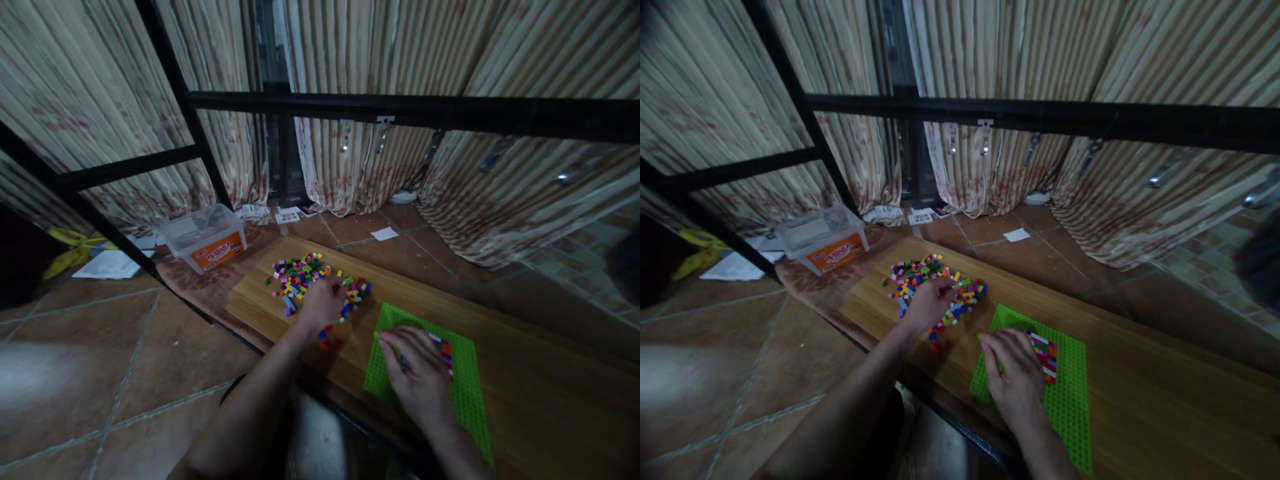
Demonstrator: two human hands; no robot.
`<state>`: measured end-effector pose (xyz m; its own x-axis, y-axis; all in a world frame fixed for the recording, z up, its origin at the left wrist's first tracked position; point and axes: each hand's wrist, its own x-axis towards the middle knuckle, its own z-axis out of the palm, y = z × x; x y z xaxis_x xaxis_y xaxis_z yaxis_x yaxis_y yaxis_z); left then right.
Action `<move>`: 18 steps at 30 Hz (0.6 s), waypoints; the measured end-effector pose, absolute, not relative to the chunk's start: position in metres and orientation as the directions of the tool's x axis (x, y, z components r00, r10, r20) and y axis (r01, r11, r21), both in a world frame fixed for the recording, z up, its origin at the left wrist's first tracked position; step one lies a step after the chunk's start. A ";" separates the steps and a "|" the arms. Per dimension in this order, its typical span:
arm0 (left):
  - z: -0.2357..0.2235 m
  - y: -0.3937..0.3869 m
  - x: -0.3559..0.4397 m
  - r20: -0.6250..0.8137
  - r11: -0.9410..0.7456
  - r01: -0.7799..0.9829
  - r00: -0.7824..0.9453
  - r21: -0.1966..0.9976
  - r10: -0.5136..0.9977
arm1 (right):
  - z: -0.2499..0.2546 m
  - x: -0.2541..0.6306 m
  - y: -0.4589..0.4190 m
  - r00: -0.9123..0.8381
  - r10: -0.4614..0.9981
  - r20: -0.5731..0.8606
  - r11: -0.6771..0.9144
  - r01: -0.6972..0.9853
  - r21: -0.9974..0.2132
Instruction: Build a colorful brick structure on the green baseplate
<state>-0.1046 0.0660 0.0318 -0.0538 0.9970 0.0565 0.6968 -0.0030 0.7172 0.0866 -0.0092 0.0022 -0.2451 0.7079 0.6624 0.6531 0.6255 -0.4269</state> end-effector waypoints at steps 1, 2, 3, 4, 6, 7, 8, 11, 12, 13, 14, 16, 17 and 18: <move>0.035 0.068 -0.122 0.055 0.027 0.757 -0.084 0.653 0.995 | -0.001 0.079 -0.011 -0.286 0.709 0.645 0.641 0.641 -0.421; 0.037 0.069 -0.140 0.060 0.076 0.800 -0.139 0.595 0.988 | -0.005 0.072 -0.013 -0.316 0.716 0.622 0.647 0.635 -0.423; 0.038 0.070 -0.157 0.042 0.134 0.826 -0.187 0.548 0.982 | -0.010 0.067 -0.013 -0.333 0.730 0.597 0.641 0.637 -0.428; 0.038 0.070 -0.173 0.022 0.195 0.838 -0.239 0.509 0.971 | -0.013 0.062 -0.013 -0.341 0.749 0.568 0.625 0.648 -0.436; 0.037 0.069 -0.201 -0.014 0.259 0.850 -0.284 0.458 0.959 | -0.020 0.054 -0.011 -0.344 0.791 0.506 0.582 0.678 -0.449; 0.036 0.069 -0.212 -0.055 0.305 0.840 -0.314 0.449 0.948 | -0.023 0.051 -0.009 -0.342 0.808 0.480 0.562 0.692 -0.453; 0.034 0.069 -0.220 -0.092 0.329 0.836 -0.323 0.440 0.942 | -0.025 0.049 -0.007 -0.338 0.822 0.459 0.544 0.704 -0.456; 0.030 0.069 -0.233 -0.153 0.359 0.824 -0.325 0.437 0.933 | -0.032 0.041 0.001 -0.302 0.852 0.428 0.494 0.736 -0.464; 0.029 0.069 -0.235 -0.155 0.357 0.823 -0.322 0.442 0.934 | -0.034 0.039 0.004 -0.283 0.861 0.423 0.475 0.746 -0.467; 0.028 0.070 -0.235 -0.152 0.353 0.822 -0.319 0.448 0.936 | -0.037 0.036 0.006 -0.264 0.869 0.417 0.455 0.757 -0.469; 0.027 0.070 -0.236 -0.151 0.350 0.820 -0.317 0.453 0.936 | -0.039 0.034 0.008 -0.249 0.876 0.412 0.438 0.768 -0.468; 0.025 0.072 -0.237 -0.155 0.350 0.814 -0.314 0.464 0.937 | -0.041 0.030 0.013 -0.238 0.884 0.402 0.419 0.786 -0.456; 0.025 0.072 -0.237 -0.159 0.351 0.810 -0.313 0.470 0.936 | -0.040 0.027 0.016 -0.239 0.886 0.398 0.414 0.794 -0.445; 0.025 0.072 -0.238 -0.163 0.352 0.806 -0.312 0.476 0.936 | -0.038 0.024 0.020 -0.240 0.886 0.396 0.410 0.803 -0.432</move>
